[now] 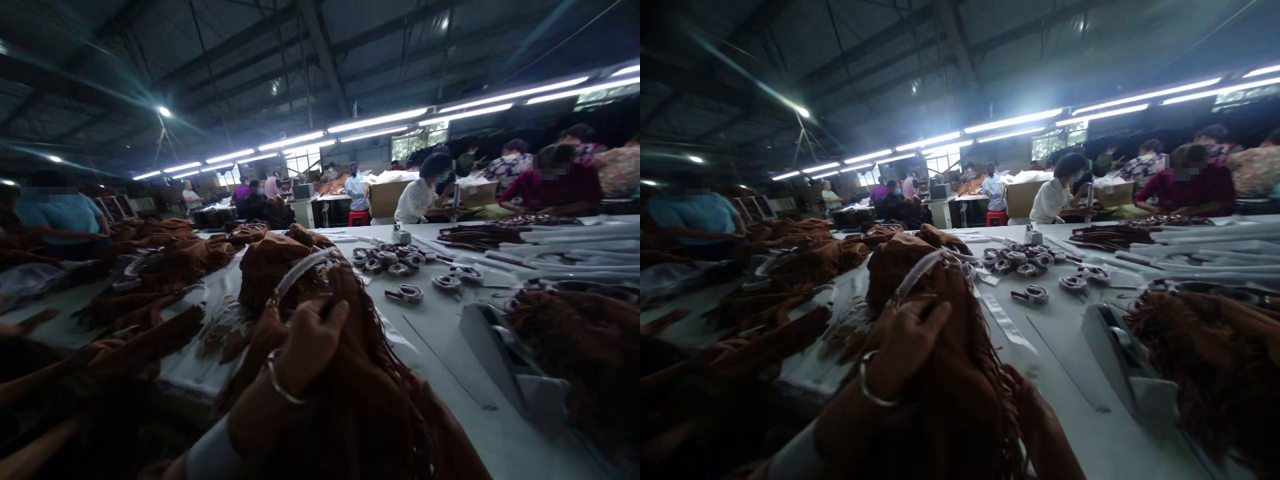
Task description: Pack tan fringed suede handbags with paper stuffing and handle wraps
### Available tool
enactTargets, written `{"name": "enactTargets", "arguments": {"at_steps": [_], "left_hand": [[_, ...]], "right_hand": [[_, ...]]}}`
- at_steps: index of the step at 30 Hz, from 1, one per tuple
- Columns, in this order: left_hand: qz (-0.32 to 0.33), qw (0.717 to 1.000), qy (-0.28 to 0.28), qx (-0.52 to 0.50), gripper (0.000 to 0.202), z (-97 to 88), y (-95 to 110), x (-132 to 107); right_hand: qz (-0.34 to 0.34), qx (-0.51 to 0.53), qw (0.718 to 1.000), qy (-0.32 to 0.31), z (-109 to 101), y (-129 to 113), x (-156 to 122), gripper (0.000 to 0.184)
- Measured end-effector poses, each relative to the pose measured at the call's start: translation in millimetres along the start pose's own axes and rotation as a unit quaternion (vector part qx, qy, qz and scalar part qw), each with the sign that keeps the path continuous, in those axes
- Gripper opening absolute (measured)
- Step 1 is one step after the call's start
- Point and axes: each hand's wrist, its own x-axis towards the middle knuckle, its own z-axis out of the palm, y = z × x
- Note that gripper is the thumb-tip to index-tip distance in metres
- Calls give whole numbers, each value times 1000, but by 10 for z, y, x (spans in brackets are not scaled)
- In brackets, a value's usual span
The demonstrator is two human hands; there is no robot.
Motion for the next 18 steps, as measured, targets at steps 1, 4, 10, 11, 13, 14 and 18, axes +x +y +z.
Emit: {"name": "enactTargets", "arguments": {"at_steps": [1,4,10,11,13,14,18], "left_hand": [[-4,998,-56,-34,29,275,-101,-65],[-37,974,-219,-41,23,920,-489,-296],[69,968,-194,143,22,726,-1196,-267],[58,966,-172,184,22,585,-1324,-200],[8,956,-135,259,21,324,-1601,-88],[-21,952,-121,280,24,219,-1739,-56],[-138,955,-165,202,38,31,-2151,-93]], "right_hand": [[3,16,1000,-11,-12,-30,-18,65],[29,-30,999,13,-274,-40,-39,58],[20,-149,976,155,-1043,67,-57,58],[16,-166,972,165,-1090,74,-55,59],[8,-194,964,179,-1103,82,-36,59],[6,-209,961,182,-1081,85,-21,58],[-1,-260,949,176,-888,95,47,55]]}}
